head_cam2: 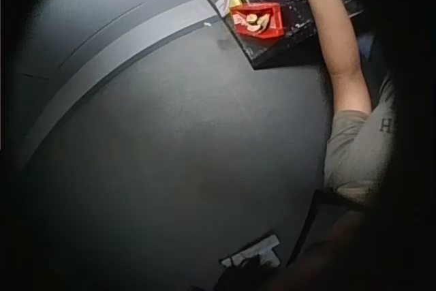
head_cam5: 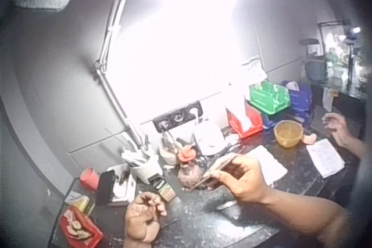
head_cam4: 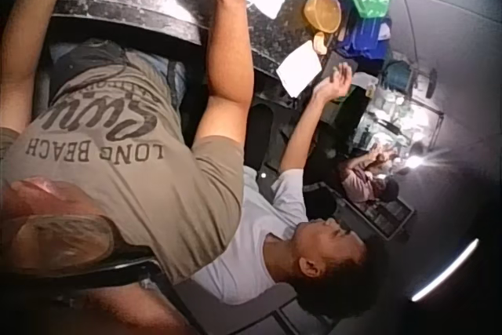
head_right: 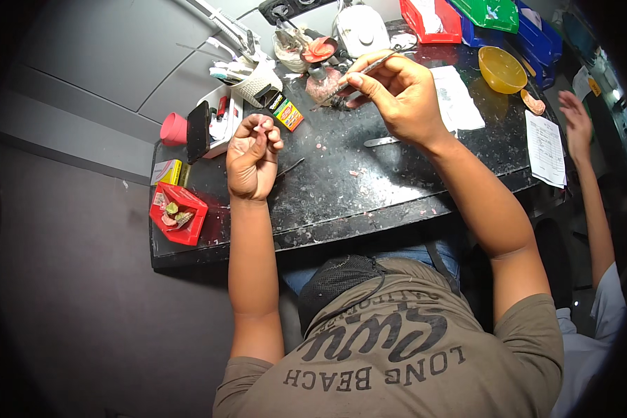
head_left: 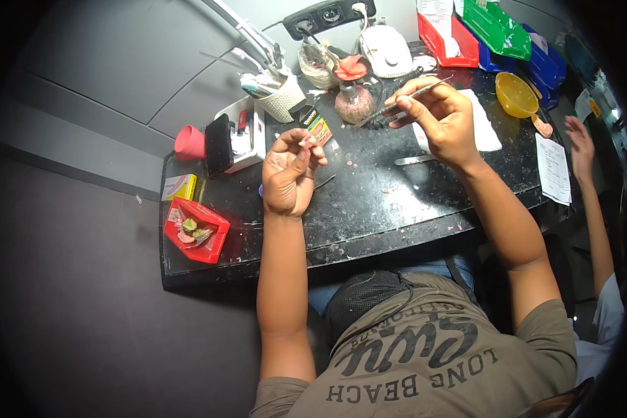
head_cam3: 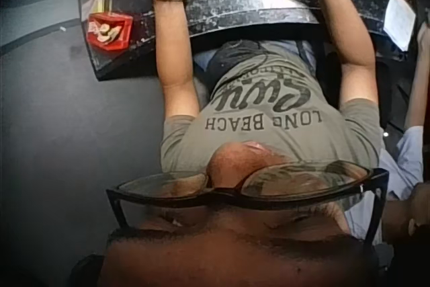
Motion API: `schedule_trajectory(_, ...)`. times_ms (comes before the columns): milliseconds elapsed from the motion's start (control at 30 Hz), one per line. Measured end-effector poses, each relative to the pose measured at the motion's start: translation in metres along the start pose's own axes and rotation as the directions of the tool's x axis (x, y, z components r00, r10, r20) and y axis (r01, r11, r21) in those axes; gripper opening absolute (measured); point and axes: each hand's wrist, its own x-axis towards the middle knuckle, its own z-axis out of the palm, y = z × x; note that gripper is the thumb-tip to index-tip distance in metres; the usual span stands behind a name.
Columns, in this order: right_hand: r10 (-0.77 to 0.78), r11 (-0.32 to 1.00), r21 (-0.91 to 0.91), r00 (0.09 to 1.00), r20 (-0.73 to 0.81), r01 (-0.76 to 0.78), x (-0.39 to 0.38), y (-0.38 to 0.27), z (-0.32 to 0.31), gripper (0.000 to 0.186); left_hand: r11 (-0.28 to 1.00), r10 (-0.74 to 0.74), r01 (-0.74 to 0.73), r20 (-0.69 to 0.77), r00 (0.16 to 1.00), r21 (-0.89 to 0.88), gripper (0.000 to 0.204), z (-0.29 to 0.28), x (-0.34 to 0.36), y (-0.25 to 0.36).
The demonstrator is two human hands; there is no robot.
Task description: The person applies adhesive from a bottle onto a small dental prosthetic piece, then uses a thin metal tool to spread the material over the surface before placing the item into a red tray.
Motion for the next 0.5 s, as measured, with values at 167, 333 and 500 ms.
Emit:
schedule_trajectory(167, 0.007, 1.0, 0.003, 1.0, -0.005, -0.007, -0.0009, -0.0001, 0.0002, 0.01, 0.961, 0.009, 0.019, 0.1, 0.995, -0.275, 0.027, -0.001, -0.0009, 0.0024)
schedule_trajectory(333, 0.012, 0.999, -0.051, 1.0, 0.017, -0.011, -0.0013, 0.0007, -0.0008, 0.009, 0.926, 0.067, -0.001, 0.16, 0.985, -0.378, 0.028, -0.0029, -0.0038, 0.0037)
schedule_trajectory(500, 0.035, 0.999, -0.032, 0.999, 0.01, -0.035, -0.0013, -0.0026, -0.0004, 0.01, 0.903, 0.089, 0.01, 0.21, 0.974, -0.43, 0.028, -0.0015, -0.0042, 0.0036)
